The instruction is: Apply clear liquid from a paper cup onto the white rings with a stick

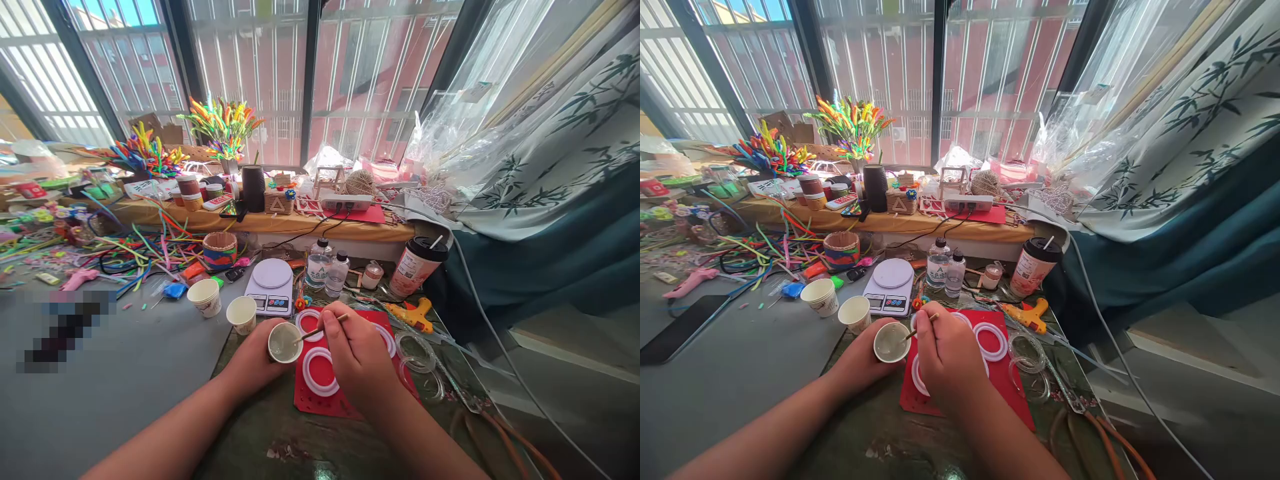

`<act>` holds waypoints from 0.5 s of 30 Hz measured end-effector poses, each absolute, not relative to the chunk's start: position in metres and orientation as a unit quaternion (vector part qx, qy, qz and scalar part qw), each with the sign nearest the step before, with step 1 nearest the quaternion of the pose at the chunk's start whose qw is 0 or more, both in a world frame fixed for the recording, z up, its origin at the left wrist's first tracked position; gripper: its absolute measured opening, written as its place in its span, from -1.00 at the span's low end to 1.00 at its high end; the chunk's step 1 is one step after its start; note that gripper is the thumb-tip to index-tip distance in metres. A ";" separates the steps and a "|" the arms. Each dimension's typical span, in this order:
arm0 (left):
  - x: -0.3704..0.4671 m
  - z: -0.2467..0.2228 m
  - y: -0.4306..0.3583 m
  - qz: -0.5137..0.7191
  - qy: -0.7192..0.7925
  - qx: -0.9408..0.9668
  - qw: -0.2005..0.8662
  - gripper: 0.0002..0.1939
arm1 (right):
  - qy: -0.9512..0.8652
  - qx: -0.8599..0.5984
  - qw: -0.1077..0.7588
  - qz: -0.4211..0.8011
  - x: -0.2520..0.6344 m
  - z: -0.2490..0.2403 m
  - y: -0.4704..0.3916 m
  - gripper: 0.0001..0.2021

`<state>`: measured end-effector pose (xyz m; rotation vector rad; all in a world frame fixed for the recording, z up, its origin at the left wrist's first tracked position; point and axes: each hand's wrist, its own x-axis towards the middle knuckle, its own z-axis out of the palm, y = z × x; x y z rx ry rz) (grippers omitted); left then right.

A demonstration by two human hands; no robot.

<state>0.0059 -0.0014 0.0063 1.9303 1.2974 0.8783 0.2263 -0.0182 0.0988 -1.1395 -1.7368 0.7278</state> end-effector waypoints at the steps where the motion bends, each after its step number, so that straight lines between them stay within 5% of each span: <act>1: 0.006 0.006 -0.001 0.337 0.494 0.735 0.321 -0.54 | -0.701 -0.462 0.456 0.295 0.226 0.098 -0.018 -0.65; 15: 0.004 0.002 0.001 0.343 0.507 0.722 0.321 -0.49 | -0.693 -0.451 0.460 0.323 0.229 0.102 -0.016 -0.65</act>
